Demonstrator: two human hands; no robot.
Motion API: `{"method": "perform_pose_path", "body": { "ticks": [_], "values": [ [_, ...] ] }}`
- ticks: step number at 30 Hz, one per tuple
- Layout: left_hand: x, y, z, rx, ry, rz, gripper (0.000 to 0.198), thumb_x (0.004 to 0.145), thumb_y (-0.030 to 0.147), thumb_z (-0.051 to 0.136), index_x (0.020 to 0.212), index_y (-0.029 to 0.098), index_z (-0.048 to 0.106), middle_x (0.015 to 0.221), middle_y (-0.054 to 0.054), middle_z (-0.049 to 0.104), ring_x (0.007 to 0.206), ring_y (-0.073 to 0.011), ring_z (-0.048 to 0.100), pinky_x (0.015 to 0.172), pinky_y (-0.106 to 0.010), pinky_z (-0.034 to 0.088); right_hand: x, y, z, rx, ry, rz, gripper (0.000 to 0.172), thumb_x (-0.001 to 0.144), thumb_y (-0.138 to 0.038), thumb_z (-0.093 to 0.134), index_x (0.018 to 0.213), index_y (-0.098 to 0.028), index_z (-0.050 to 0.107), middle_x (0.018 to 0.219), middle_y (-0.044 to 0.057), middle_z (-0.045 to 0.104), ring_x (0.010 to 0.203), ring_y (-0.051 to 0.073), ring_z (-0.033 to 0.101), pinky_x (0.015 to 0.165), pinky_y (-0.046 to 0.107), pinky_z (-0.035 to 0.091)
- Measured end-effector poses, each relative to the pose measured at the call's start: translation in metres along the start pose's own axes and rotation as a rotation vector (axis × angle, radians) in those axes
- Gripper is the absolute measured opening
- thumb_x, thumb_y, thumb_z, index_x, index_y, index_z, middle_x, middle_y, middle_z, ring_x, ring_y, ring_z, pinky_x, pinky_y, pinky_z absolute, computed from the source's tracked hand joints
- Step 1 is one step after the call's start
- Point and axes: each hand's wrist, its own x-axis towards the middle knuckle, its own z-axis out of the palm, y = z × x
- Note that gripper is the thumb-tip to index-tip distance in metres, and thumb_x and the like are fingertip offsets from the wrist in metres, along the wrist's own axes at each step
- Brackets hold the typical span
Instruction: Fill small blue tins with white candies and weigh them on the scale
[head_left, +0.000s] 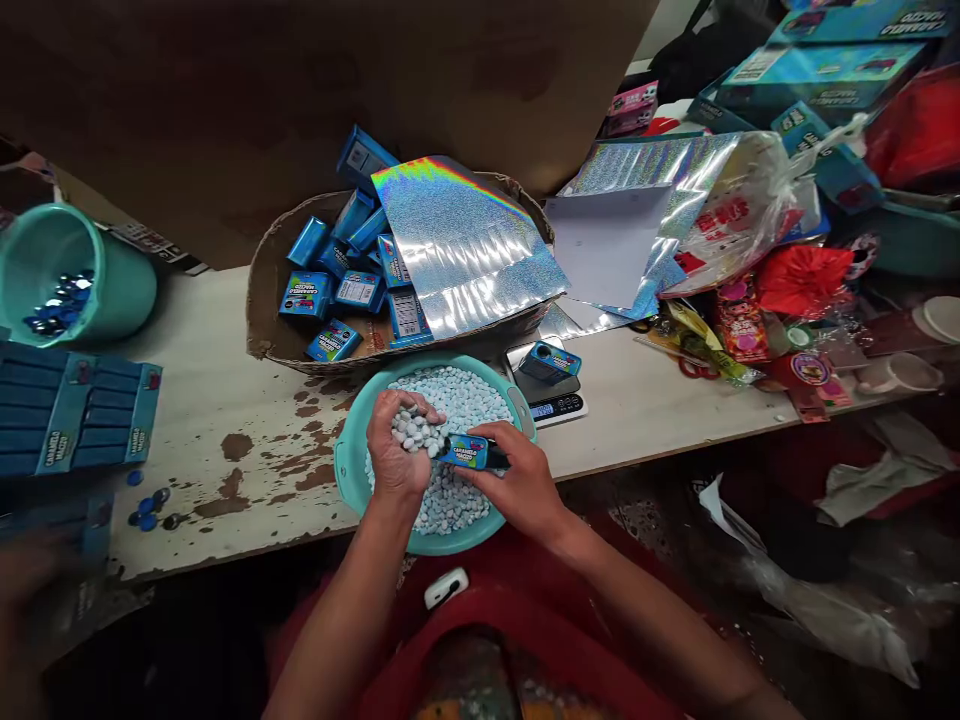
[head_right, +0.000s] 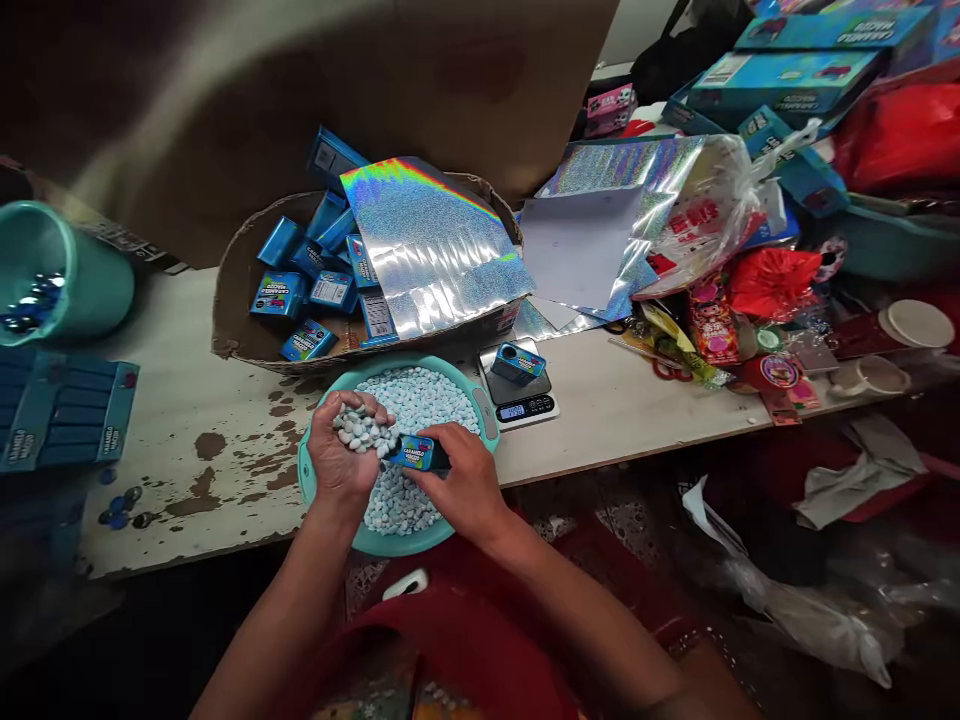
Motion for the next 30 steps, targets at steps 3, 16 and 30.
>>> {"method": "perform_pose_path", "body": {
  "ticks": [3,16,30],
  "values": [
    [-0.001,-0.001,-0.001,0.047,0.015,0.039,0.020,0.076,0.035,0.060,0.070,0.019,0.049,0.068,0.000,0.052,0.061,-0.0133,0.057,0.055,-0.027,0.048,0.003,-0.004,0.003,-0.016,0.003,-0.007,0.029,0.076,-0.024,0.073,0.101,-0.023,0.061,0.097,0.005,0.066,0.092,0.022,0.062,0.079,0.035,0.050],
    [0.001,-0.003,0.010,0.102,0.063,0.043,0.026,0.080,0.035,0.064,0.068,0.017,0.049,0.060,0.003,0.047,0.055,-0.0101,0.052,0.058,-0.026,0.048,0.014,0.000,-0.003,0.010,-0.025,0.002,0.031,0.072,-0.025,0.077,0.099,-0.022,0.061,0.094,0.004,0.066,0.090,0.021,0.062,0.078,0.034,0.048],
    [0.010,-0.013,0.020,0.184,0.134,0.104,0.034,0.077,0.040,0.070,0.066,0.017,0.047,0.057,0.005,0.044,0.048,-0.0065,0.043,0.046,-0.019,0.038,0.018,0.004,-0.005,0.040,0.016,0.006,0.031,0.072,-0.023,0.077,0.099,-0.022,0.061,0.096,0.004,0.066,0.091,0.021,0.061,0.080,0.034,0.048]
  ]
}}
